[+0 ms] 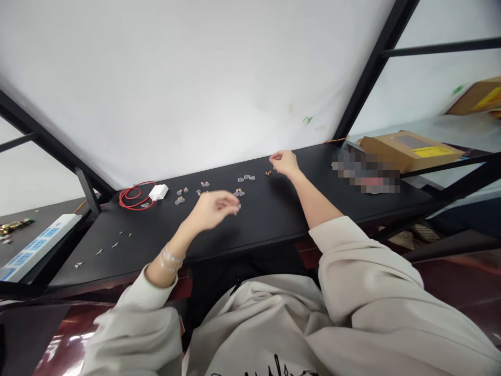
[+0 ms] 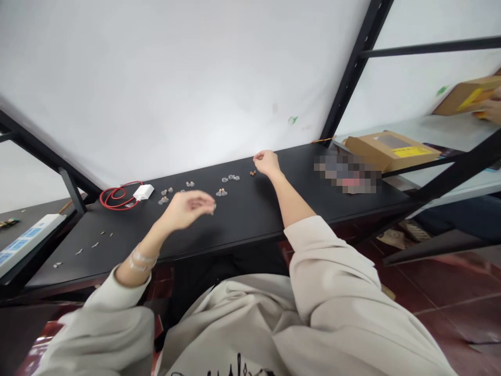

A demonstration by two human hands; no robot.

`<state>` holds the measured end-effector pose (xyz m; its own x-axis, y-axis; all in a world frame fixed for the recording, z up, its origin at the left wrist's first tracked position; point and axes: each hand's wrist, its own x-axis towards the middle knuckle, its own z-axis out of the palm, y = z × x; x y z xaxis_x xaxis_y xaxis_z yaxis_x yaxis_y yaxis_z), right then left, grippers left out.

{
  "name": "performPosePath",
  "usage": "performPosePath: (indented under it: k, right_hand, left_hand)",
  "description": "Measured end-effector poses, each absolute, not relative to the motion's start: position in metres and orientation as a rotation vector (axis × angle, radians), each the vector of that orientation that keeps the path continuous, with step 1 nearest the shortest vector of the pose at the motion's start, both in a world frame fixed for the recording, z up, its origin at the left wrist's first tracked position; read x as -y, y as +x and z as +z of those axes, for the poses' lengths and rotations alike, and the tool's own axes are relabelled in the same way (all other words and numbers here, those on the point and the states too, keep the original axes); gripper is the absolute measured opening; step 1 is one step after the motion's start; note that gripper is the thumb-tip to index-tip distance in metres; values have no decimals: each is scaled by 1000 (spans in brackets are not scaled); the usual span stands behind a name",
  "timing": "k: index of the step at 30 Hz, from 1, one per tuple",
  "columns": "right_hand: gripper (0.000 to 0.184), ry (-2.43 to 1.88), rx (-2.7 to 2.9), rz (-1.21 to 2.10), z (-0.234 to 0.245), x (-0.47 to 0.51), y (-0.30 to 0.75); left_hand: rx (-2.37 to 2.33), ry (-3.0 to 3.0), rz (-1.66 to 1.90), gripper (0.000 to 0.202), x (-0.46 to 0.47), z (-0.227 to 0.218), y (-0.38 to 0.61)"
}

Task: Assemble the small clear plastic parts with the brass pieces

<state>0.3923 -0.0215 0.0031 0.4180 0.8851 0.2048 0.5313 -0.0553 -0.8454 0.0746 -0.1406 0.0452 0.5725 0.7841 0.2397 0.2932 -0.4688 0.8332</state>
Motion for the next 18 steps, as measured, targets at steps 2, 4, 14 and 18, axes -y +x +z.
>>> performPosePath:
  k: [2, 4, 14, 18]
  right_hand:
    - [11, -1738, 1232, 480, -5, 23, 398]
    - [13, -1743, 1201, 530, -11, 26, 402]
    - [8, -1879, 1412, 561, -10, 32, 405]
    - [11, -1914, 1433, 498, -8, 34, 403]
  left_hand:
    - [-985, 2036, 883, 8, 91, 45, 97]
    - [-1146, 2011, 973, 8, 52, 36, 116]
    - [-1307, 2056, 1011, 8, 30, -10, 117]
    - [-1290, 2049, 1024, 8, 28, -11, 119]
